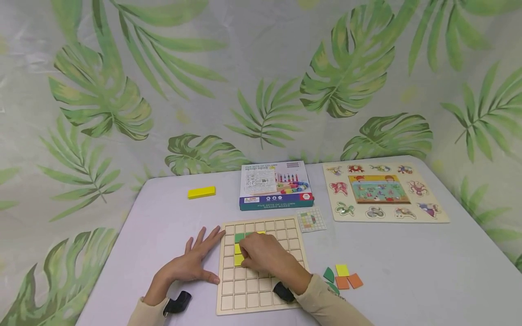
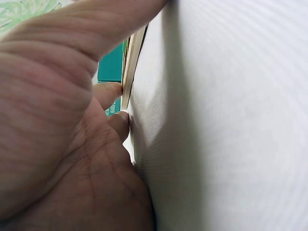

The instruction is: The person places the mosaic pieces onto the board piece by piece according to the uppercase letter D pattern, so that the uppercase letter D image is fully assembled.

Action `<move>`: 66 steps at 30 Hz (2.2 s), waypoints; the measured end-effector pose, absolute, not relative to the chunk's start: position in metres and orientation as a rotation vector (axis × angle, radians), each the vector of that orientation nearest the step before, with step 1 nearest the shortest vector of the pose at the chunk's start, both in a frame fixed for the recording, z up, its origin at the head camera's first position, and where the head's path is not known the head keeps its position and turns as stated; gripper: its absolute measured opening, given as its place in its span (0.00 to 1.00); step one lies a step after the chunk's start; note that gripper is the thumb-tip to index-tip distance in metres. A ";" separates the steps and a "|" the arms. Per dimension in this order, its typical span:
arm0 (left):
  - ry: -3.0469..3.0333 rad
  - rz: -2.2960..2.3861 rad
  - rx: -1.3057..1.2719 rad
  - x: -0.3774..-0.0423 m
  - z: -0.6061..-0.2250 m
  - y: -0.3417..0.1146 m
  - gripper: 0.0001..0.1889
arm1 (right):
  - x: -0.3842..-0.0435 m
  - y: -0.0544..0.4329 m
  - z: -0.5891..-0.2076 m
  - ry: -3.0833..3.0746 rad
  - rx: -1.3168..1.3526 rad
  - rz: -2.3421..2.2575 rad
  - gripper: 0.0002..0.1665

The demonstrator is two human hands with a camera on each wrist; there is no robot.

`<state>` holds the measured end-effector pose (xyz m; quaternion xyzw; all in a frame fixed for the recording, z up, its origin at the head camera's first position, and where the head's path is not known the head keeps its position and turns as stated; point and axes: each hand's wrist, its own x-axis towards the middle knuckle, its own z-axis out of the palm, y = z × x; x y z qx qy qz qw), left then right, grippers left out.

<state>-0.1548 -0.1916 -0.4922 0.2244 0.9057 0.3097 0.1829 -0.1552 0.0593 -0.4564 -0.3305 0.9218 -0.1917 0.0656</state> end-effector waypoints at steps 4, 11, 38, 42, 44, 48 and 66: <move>2.557 0.872 0.639 -0.155 -0.493 -0.192 0.66 | -0.157 0.060 -0.458 2.801 -1.000 -0.565 0.18; 2.559 0.866 0.630 -0.156 -0.494 -0.191 0.64 | -0.158 0.062 -0.459 2.824 -0.997 -0.556 0.17; 2.542 0.888 0.602 -0.154 -0.490 -0.190 0.63 | -0.165 0.079 -0.446 2.787 -0.959 -0.659 0.10; 2.543 0.889 0.616 -0.156 -0.490 -0.189 0.63 | -0.164 0.082 -0.446 2.785 -0.960 -0.651 0.11; 2.543 0.887 0.612 -0.156 -0.491 -0.189 0.63 | -0.163 0.084 -0.446 2.777 -0.960 -0.655 0.10; 2.546 0.882 0.588 -0.155 -0.491 -0.189 0.63 | -0.161 0.091 -0.446 2.763 -0.962 -0.652 0.10; 2.546 0.896 0.612 -0.155 -0.493 -0.189 0.63 | -0.148 0.165 -0.445 2.465 -0.959 -0.951 0.08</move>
